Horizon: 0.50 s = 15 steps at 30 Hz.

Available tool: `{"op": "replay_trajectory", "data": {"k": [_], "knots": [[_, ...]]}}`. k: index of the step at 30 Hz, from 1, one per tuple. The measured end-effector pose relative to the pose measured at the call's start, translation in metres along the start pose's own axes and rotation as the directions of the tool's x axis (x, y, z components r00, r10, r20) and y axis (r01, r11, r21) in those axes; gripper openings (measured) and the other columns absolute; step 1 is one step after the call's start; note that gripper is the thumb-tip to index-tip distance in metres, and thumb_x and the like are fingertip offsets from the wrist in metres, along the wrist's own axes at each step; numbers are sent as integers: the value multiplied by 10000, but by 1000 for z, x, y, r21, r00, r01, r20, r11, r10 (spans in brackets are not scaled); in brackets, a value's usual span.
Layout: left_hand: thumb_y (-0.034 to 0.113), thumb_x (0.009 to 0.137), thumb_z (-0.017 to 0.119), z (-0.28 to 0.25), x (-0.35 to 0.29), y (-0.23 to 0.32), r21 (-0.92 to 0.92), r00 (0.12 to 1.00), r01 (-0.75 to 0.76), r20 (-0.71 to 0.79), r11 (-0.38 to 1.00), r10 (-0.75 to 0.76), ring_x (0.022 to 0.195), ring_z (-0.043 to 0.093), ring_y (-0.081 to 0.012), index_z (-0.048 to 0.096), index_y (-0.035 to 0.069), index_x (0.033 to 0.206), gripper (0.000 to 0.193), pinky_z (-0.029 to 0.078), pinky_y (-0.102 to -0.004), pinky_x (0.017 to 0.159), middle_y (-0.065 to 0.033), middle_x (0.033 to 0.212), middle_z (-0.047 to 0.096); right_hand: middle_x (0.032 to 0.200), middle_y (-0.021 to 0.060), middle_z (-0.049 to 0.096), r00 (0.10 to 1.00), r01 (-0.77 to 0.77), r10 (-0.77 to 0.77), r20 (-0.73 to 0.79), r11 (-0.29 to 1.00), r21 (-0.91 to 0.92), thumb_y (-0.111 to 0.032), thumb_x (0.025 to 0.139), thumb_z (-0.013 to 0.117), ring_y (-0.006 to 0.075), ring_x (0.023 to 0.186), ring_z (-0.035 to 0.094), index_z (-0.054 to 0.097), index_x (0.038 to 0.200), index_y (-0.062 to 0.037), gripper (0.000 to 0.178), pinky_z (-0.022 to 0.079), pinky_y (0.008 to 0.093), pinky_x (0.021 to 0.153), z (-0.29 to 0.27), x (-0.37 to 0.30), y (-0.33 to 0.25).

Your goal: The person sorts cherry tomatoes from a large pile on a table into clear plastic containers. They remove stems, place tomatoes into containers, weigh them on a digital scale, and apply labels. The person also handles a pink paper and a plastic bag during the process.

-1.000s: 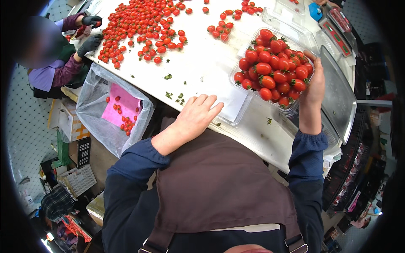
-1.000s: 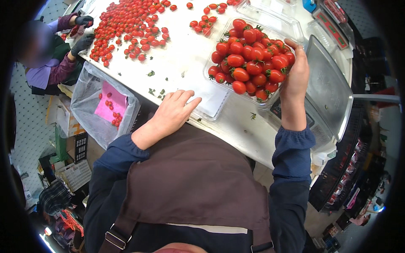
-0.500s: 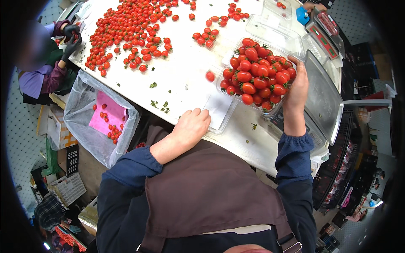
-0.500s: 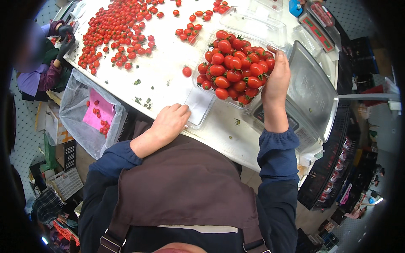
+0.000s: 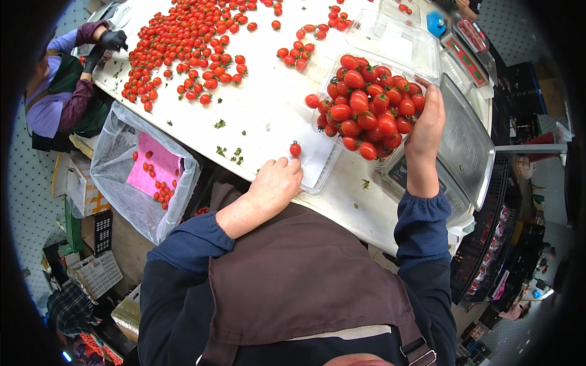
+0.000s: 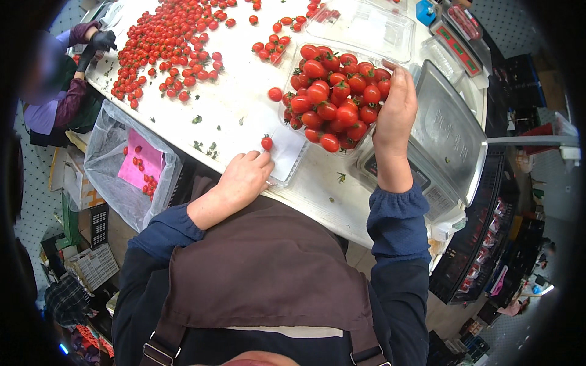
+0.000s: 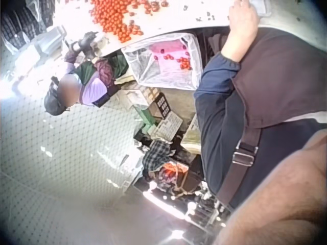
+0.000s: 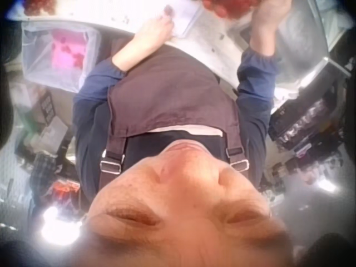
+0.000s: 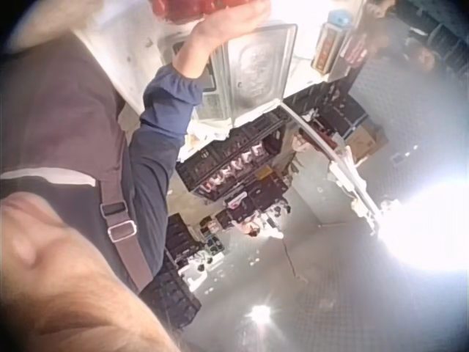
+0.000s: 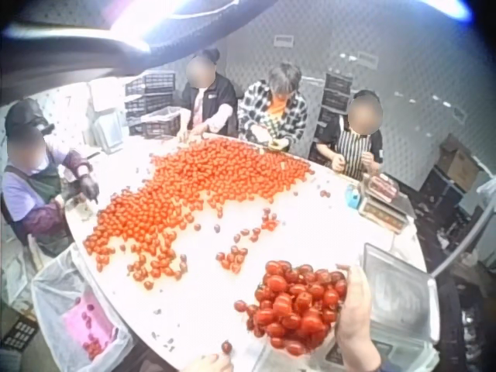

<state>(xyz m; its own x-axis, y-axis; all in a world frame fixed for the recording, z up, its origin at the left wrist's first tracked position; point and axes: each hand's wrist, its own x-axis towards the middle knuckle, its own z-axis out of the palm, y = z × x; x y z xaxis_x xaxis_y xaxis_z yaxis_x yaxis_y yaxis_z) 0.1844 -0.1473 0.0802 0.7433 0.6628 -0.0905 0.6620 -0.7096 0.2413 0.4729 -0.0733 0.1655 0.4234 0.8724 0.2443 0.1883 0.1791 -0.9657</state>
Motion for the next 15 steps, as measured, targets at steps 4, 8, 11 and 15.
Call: {"op": "replay_trajectory", "data": {"k": [4,8,11,15], "knots": [[217,694,779,0,-1,0,-6,1000,5,-12,1000,-5,963,569,-223,625,63,1010,384,485,-356,787,-49,1014,554,1087,177,635,1000,14,-14,6,1000,1,-311,1056,339,238,976,663,545,1202,35,429,551,344,868,4,-1,-2],[221,705,777,2,-1,-1,-10,1000,9,-29,1000,-10,969,569,-221,627,62,1012,377,484,-356,785,-47,1008,556,1092,184,637,1000,0,0,-2,1000,-6,-314,1056,334,252,996,667,543,1202,30,428,558,356,873,3,0,-1],[222,711,775,0,-1,-1,-13,1000,2,-25,1000,-2,974,567,-221,628,60,1013,374,481,-356,777,-46,1000,553,1086,183,639,1000,-15,15,-12,1000,10,-318,1055,331,254,993,668,544,1200,26,430,561,354,869,2,-1,-1],[219,713,773,-1,0,-1,-5,1000,2,-20,1000,-2,966,563,-222,628,64,1003,360,476,-355,770,-46,992,546,1082,179,641,999,-30,32,-31,998,49,-319,1050,334,250,976,673,548,1193,23,428,566,351,857,2,0,2]]}}
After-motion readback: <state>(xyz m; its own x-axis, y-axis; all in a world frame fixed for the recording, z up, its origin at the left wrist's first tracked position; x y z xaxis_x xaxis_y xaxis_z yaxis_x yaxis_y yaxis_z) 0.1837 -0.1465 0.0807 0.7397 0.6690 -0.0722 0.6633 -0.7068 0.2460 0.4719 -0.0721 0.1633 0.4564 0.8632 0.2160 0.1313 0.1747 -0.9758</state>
